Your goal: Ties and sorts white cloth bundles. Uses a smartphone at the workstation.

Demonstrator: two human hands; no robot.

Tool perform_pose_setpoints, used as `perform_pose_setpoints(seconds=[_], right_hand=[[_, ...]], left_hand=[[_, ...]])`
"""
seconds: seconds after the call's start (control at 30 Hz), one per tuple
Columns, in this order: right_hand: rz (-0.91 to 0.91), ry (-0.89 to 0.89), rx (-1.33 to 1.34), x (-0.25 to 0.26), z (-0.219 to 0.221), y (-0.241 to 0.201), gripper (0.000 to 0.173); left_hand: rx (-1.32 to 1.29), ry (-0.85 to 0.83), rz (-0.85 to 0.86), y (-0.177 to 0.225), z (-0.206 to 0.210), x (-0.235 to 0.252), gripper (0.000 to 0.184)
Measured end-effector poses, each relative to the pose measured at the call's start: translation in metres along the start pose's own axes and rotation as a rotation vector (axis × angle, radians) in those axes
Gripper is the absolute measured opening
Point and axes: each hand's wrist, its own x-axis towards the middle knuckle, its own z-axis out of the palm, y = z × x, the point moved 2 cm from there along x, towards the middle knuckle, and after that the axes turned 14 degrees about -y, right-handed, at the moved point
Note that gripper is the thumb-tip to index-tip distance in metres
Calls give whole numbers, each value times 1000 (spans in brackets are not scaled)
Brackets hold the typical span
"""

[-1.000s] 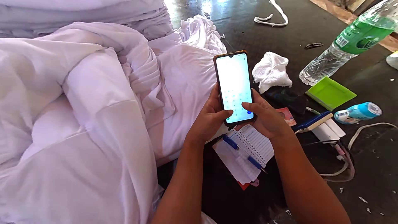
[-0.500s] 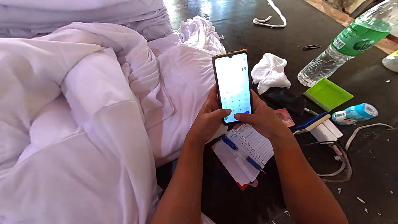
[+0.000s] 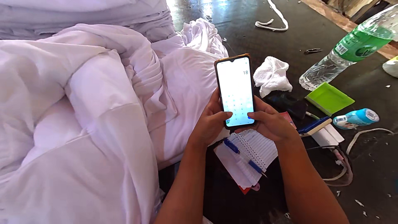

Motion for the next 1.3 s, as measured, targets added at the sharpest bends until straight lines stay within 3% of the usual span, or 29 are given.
perform_pose_setpoints(seconds=[0.13,0.3,0.4,0.67,0.77,0.9,1.0,1.1,1.3], right_hand=[[-7,24,-15,1,1,1,51],[2,265,-161,10,11,6,44],[9,295,-178,11,11,6,44],[-23,584,-287,16,13,12,25],[-17,473,-239,14,10,9,27],[-3,195,-176,6,1,7,53],[15,180,-211,6,2,5,66],[27,199,-228,6,5,4,65],[-1,1,-51,-1,-5,2,58]], left_hand=[[-11,-12,1,-1,-1,0,78],[58,-18,-17,-2,1,1,81],[87,-13,-25,-2,2,1,82],[127,-105,-66,-8,1,3,88],[132,-85,-64,-6,1,2,86],[88,-40,-34,-3,1,2,83],[83,-29,-34,-2,2,1,82],[73,-17,-32,-2,2,1,82],[45,-23,-18,-2,0,1,79]])
